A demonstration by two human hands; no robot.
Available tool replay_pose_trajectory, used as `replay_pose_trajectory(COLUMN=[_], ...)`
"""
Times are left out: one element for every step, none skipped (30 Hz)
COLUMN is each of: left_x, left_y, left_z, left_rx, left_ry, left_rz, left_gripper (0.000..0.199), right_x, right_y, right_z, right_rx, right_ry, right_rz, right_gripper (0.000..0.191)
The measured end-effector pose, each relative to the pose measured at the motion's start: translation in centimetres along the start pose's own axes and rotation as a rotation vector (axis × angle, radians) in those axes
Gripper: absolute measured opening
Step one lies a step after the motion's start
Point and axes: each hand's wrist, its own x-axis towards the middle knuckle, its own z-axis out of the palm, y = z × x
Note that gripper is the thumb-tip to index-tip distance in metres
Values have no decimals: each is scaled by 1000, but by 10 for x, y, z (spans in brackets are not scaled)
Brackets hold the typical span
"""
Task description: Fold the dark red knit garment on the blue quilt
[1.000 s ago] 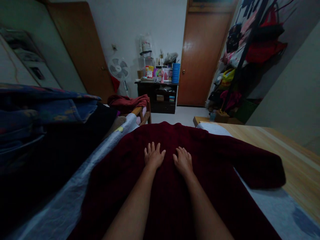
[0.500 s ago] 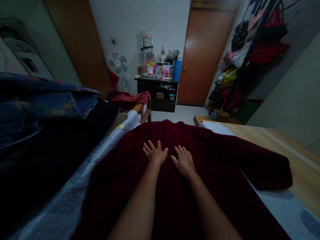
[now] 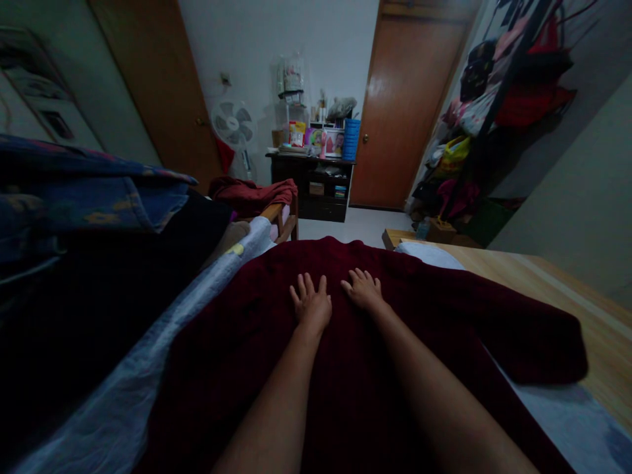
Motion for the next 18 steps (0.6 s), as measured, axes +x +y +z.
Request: replay_pose_trajectory(left_x=[1,2,3,4,5,6,6,6,6,5,4,3,2,1,0,0,-1,-1], left_y=[0,0,-1,-1,-2,-3,-3,-3,-3,-2,-1,-1,0,1,2,3,3,4], left_z=[1,2,4,4,5,5,6,5,5,5,4,4,3,3,2,2,1,1], left_rx=[-18,-39,-60,-77,-86,-88,-87,-85,-84,-83,-82,-78,-73,-67,-63,-60,-58,-56], left_ry=[0,-22,-64,-113,-157,-189,-205,-210,-214,-220,-225,-227,-228,-229,-229,-230,-233,-240], left_rz=[100,190,254,284,288,282,272,265,261,257,254,248,243,239,237,235,234,231], left_gripper=[54,56,58,60,61,62,62,60,57,53,50,50,53,58,62,65,67,68], right_x=[7,13,18,23,27,31,34,38,41,43,46,49,51,54,56,59,61,63], right_y=[4,8,12,16,21,24,27,29,31,32,32,33,33,34,35,36,38,40], right_z=[2,3,5,6,7,7,7,7,6,6,5,5,4,4,4,4,4,3], right_rx=[-7,-12,-16,-19,-21,-24,-30,-39,-50,-63,-76,-87,-96,-103,-110,-114,-117,-115], right_ry=[10,22,39,56,73,89,104,117,128,135,142,150,159,170,183,193,199,198], right_rz=[1,1,-1,-5,-6,-4,4,21,44,70,96,118,136,149,159,165,167,164], right_gripper=[67,67,67,66,66,66,65,66,66,67,67,68,69,69,70,71,72,72])
